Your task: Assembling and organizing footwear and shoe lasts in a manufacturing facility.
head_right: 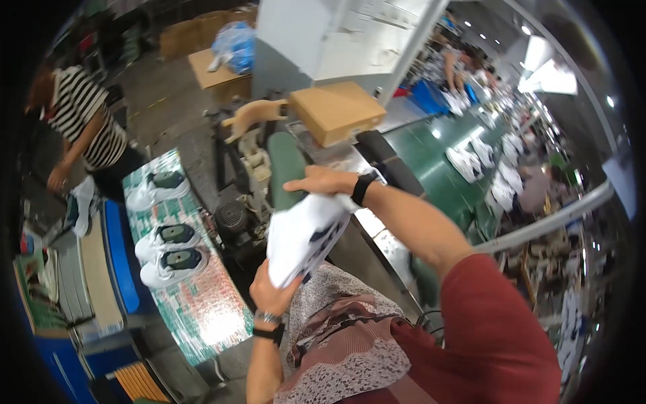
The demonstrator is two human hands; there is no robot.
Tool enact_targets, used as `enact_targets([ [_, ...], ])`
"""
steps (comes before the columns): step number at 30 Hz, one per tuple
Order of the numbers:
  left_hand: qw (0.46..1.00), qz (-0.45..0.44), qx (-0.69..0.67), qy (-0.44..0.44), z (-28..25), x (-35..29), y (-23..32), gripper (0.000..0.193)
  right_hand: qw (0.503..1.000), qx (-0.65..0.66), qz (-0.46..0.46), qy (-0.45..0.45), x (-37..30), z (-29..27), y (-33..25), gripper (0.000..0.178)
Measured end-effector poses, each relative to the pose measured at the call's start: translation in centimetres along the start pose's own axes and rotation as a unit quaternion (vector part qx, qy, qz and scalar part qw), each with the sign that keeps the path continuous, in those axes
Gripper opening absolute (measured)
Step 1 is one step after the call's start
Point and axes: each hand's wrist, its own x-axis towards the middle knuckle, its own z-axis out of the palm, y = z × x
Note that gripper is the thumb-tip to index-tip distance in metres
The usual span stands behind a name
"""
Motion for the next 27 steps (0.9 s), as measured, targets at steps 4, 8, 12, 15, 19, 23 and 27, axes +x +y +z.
enact_targets([
  [4,0.996,-0.01,0.055,-0.07,-4.1,-8.3,-2.1,0.078,0.791,0.605,-0.042,-0.085,-2.8,6.7,-0.3,0.057],
  [8,0.968,-0.088,0.178,-0.156,-5.1,-14.9,-3.4,0.083,0.552,0.821,-0.092,-0.114,-0.6,9.3,-0.9,0.043],
  [12,0.941,-0.147,0.268,-0.149,-3.3,-16.8,-4.0,0.086,0.582,0.806,-0.081,-0.069,0.5,11.2,-2.4,0.042],
  [15,0.935,-0.163,0.279,-0.144,-0.9,-13.9,-2.5,0.088,0.665,0.731,-0.149,-0.046,-6.5,8.3,-0.6,0.073],
  [19,0.957,-0.091,0.256,-0.104,3.6,-8.0,0.5,0.084,0.776,0.568,-0.221,0.16,-14.7,7.6,7.8,0.115],
  [23,0.957,-0.038,0.279,-0.074,9.2,0.2,3.1,0.085,0.842,0.358,-0.127,0.383,-19.5,10.9,18.6,0.118],
  [27,0.954,-0.007,0.298,-0.02,15.6,8.2,5.9,0.085,0.839,0.289,0.08,0.454,-22.4,14.2,26.2,0.114],
])
